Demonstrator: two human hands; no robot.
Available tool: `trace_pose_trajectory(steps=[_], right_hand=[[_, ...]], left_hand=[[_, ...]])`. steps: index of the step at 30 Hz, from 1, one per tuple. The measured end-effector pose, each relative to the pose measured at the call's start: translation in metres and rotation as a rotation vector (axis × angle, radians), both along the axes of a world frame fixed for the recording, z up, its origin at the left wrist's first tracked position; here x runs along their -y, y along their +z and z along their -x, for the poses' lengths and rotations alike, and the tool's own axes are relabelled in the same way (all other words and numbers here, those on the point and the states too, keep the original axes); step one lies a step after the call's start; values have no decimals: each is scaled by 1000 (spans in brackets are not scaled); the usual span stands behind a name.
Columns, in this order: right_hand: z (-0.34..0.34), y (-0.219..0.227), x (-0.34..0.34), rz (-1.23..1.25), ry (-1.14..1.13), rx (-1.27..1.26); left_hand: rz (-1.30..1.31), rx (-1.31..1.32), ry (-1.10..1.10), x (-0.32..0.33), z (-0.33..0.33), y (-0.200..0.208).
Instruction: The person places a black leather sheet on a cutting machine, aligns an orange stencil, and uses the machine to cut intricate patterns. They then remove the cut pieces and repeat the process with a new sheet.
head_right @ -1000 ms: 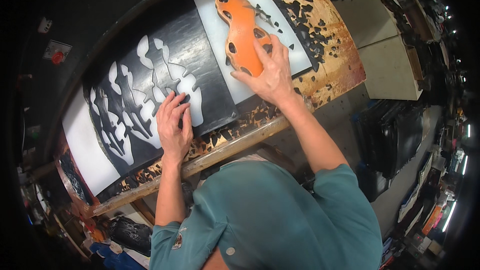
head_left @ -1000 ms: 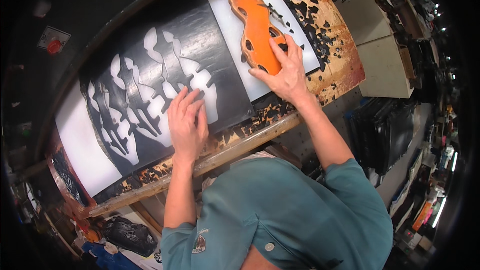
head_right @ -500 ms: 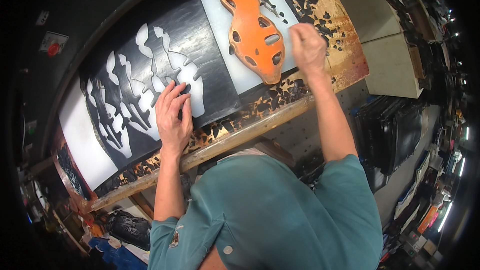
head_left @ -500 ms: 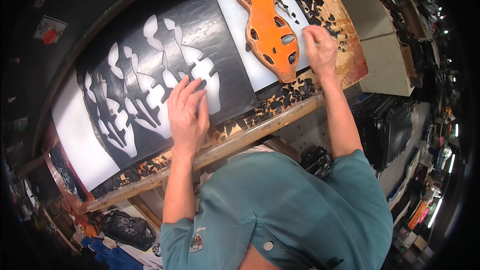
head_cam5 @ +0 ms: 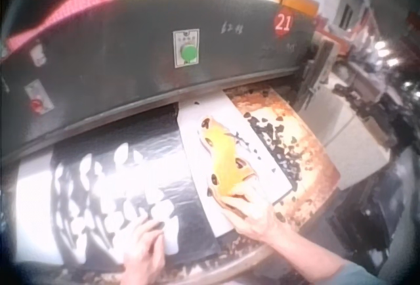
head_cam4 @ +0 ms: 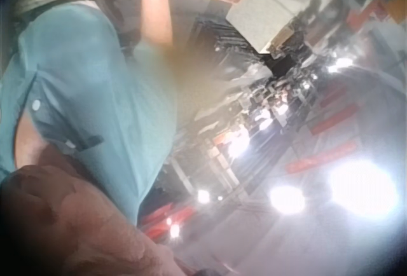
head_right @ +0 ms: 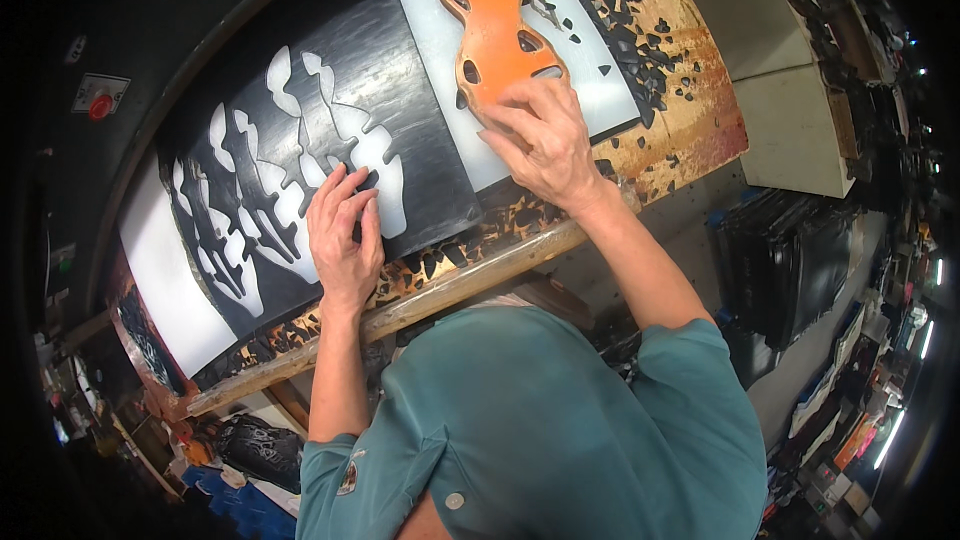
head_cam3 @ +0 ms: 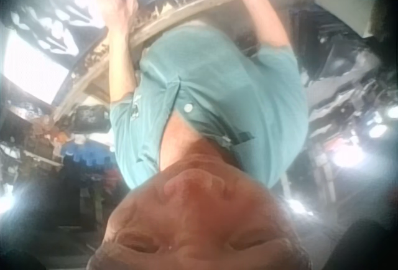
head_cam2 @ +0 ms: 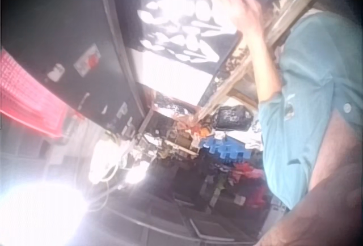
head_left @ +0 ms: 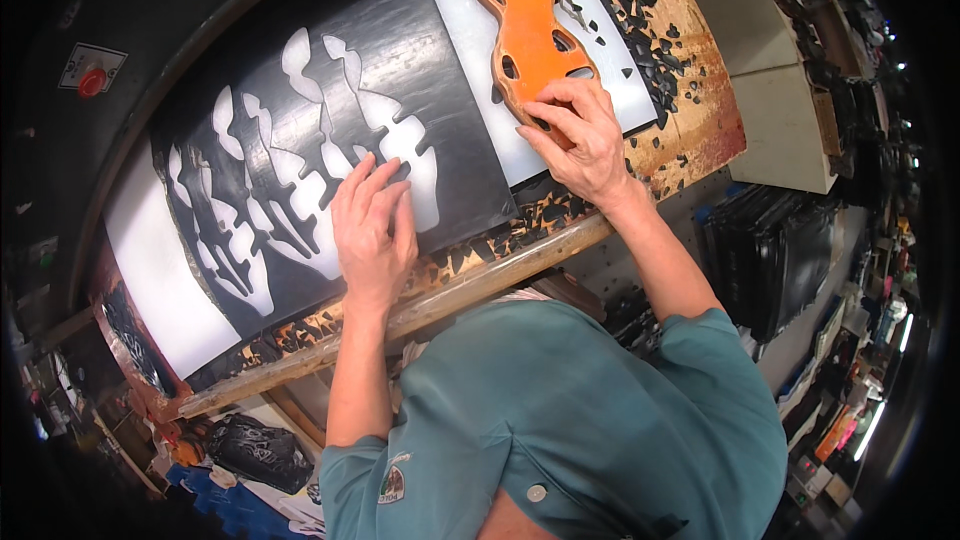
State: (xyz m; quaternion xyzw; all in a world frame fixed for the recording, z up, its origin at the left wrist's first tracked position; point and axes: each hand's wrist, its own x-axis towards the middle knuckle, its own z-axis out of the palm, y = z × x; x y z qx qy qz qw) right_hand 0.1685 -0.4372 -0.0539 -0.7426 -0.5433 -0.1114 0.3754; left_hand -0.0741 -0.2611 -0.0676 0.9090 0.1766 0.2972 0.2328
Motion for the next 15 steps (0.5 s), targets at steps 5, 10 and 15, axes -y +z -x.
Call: trace_pose_trajectory(steps=[5, 10, 15], right_hand=[[-2, -11, 3, -116, 19, -103], [-13, -10, 14, -107, -28, -96], [-18, 10, 20, 67, -219, -85]], left_hand=[[-16, 5, 3, 1, -1, 0], [-10, 10, 3, 0, -1, 1], [1, 3, 11, 1, 0, 1]])
